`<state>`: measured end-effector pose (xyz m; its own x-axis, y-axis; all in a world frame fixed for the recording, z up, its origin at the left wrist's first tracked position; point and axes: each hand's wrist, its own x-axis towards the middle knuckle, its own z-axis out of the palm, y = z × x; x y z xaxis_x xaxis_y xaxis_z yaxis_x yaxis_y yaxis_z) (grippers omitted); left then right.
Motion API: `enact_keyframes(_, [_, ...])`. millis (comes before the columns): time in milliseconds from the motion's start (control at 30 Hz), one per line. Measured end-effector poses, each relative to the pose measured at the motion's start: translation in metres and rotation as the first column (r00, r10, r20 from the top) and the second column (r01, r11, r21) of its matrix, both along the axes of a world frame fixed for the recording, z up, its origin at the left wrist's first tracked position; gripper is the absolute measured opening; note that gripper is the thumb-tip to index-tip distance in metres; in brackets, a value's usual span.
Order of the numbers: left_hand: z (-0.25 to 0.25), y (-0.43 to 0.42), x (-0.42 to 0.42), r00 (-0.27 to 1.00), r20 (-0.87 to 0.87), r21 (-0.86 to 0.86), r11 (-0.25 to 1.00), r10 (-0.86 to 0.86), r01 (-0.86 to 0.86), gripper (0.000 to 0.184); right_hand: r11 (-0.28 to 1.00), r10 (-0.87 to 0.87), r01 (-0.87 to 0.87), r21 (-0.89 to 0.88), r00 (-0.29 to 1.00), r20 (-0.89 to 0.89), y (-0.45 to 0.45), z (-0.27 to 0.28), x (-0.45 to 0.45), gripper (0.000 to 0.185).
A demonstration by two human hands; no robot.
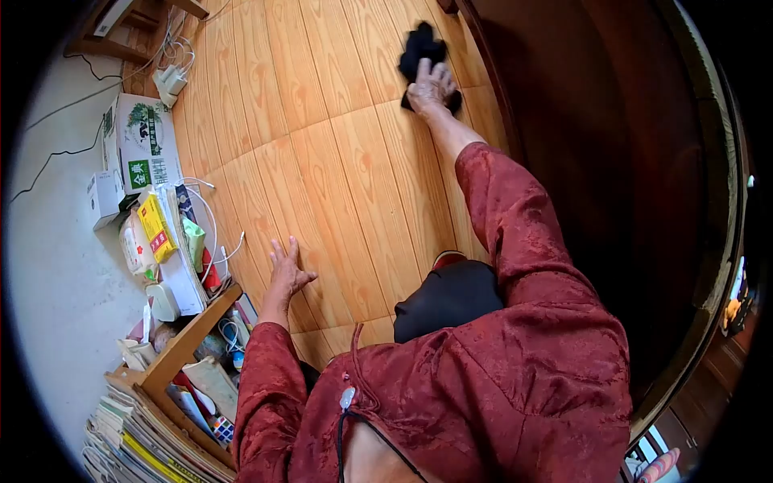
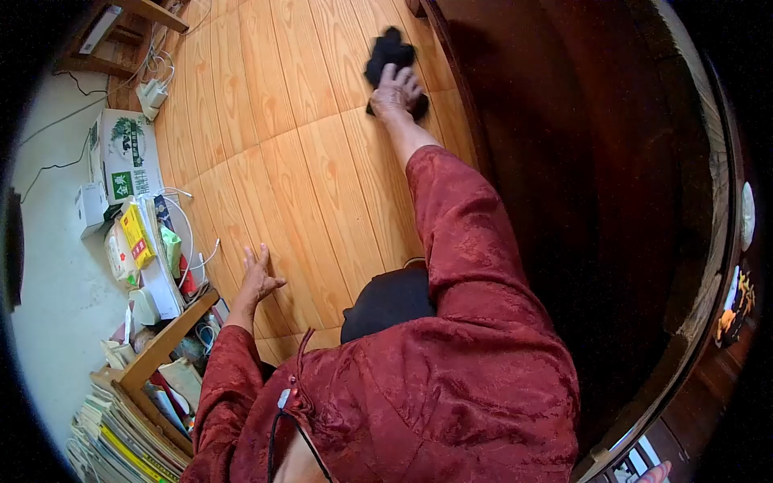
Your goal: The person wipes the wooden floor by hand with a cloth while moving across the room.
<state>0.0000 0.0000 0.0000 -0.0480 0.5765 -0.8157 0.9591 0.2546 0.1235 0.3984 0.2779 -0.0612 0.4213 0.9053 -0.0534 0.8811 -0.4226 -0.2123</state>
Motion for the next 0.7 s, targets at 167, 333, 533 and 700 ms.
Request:
enact_keyframes(167, [0.001, 0.019, 0.007, 1.0, -0.019, 0.019, 1.0, -0.009, 0.009, 0.118, 0.959, 0.253, -0.183, 0.217, 0.899, -0.358, -0.007, 0.03, -0.005, 0.047])
enact_keyframes(333, [0.005, 0.008, 0.009, 0.999, -0.04, 0.042, 0.999, -0.004, 0.006, 0.118, 0.981, 0.159, -0.086, 0.173, 0.866, -0.474, -0.034, 0.062, 0.009, 0.045])
enact_keyframes(533, [-0.005, 0.004, 0.005, 1.0, -0.019, 0.06, 0.998, 0.018, -0.016, 0.119, 0.872, 0.245, -0.232, 0.432, 0.969, 0.026, 0.035, 0.152, 0.051, 0.035])
enact_keyframes(700, [-0.009, 0.002, 0.006, 0.999, -0.038, 0.098, 0.995, -0.009, 0.012, 0.117, 0.83, 0.535, -0.413, -0.375, 0.394, 0.748, 0.051, 0.155, 0.09, 0.037])
